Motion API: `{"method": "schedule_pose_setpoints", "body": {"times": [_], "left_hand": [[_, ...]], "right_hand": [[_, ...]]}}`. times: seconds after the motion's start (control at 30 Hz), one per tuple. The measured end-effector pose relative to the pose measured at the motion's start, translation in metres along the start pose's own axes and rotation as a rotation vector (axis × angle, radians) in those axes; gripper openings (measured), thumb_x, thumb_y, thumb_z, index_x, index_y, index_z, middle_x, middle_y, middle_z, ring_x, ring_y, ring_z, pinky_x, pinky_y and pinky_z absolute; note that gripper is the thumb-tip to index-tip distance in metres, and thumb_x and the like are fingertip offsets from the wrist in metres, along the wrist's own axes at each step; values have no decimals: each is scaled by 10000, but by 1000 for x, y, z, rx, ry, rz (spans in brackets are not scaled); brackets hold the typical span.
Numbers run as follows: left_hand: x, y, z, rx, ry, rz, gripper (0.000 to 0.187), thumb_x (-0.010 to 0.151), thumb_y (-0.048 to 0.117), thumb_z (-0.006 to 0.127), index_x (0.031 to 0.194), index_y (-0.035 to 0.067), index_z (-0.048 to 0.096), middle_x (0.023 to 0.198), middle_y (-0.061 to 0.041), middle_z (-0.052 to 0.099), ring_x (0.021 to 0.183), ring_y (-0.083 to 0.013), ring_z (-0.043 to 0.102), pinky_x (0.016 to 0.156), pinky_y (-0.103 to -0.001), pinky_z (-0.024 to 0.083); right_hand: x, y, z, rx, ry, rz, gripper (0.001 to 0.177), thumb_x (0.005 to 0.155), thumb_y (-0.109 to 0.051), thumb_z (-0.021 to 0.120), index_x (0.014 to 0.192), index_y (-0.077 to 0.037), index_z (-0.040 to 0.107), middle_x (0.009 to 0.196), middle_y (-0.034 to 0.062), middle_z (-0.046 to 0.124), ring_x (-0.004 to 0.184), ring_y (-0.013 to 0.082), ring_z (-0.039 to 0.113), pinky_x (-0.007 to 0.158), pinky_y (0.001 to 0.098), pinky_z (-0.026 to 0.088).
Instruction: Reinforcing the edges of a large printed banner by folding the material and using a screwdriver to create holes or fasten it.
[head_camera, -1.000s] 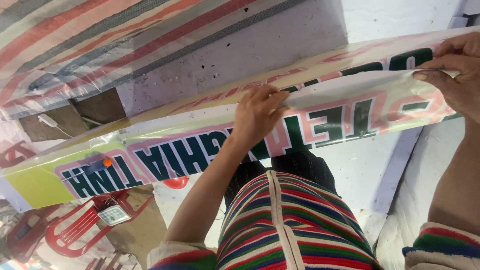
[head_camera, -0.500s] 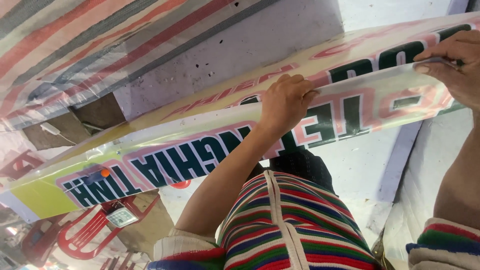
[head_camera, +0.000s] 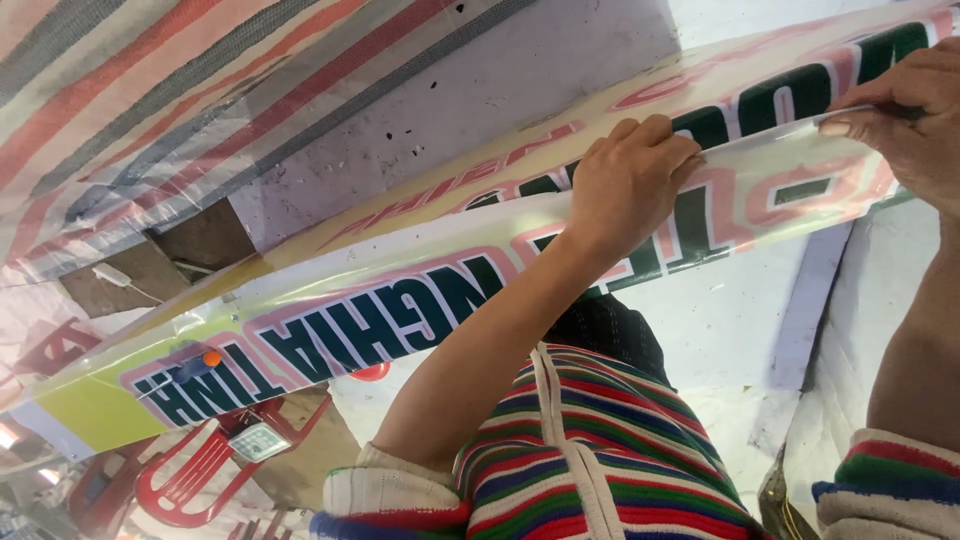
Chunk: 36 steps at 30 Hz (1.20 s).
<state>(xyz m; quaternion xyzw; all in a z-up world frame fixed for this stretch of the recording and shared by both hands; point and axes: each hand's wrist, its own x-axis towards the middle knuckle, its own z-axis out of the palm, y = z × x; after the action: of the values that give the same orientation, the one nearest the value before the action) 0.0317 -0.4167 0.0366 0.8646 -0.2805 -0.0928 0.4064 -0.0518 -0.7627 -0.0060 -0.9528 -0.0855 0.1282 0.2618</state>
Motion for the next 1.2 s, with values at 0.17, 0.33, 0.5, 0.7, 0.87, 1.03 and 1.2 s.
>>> {"method": "schedule_pose_setpoints", "body": {"times": [0.17,0.33,0.5,0.7,0.87,1.03,1.2], "left_hand": [[3,8,8,-47,18,-59,67,923,155,730,906,90,721,811,-32,637,716,-236,588,539,-374,458],[14,24,20,-95,0,-19,192,987,251,615,1008,110,745,896,-42,701,856,-241,679,670,-360,527],[32,6,37,-47,-132,-174,181,1000,184,556,881,162,691,730,-12,690,725,-194,693,590,-299,593],[15,-24,14,14,-181,-368,332,916,280,732,1215,174,637,1237,-52,701,925,-204,751,646,-345,617],[-14,-32,-8,-9,-28,-195,84,954,183,677,947,107,713,809,-40,711,702,-188,653,542,-316,507],[-9,-31,-5,-4,-27,-283,178,969,155,631,853,96,753,724,-23,704,608,-172,641,450,-297,491],[-8,-31,-2,-11,-58,-369,197,967,143,621,846,120,775,722,10,678,609,-154,616,442,-294,463]], "right_hand": [[1,-17,-10,17,-4,18,265,1139,-205,844,1188,54,815,1038,183,685,971,287,608,886,374,427],[5,-23,-18,81,-28,-12,296,1143,-187,766,1187,106,765,1006,216,644,833,283,552,736,365,374],[30,-54,-19,-187,39,70,229,1234,-251,775,1145,-49,834,1002,103,733,1021,233,707,1105,376,461],[37,-1,38,-321,305,-101,405,1342,-324,922,1020,-89,849,884,12,673,1024,219,686,955,396,479],[44,-27,25,-207,247,-72,209,1195,-81,923,1011,-37,835,929,37,728,1013,230,697,933,401,493],[57,-70,-10,-188,146,-88,153,1222,-33,840,1073,-12,814,1055,45,758,1060,202,691,986,335,529],[78,-65,10,-357,125,-381,298,1122,-412,818,1020,-132,819,1055,-4,814,1011,160,777,1000,313,580]]}}
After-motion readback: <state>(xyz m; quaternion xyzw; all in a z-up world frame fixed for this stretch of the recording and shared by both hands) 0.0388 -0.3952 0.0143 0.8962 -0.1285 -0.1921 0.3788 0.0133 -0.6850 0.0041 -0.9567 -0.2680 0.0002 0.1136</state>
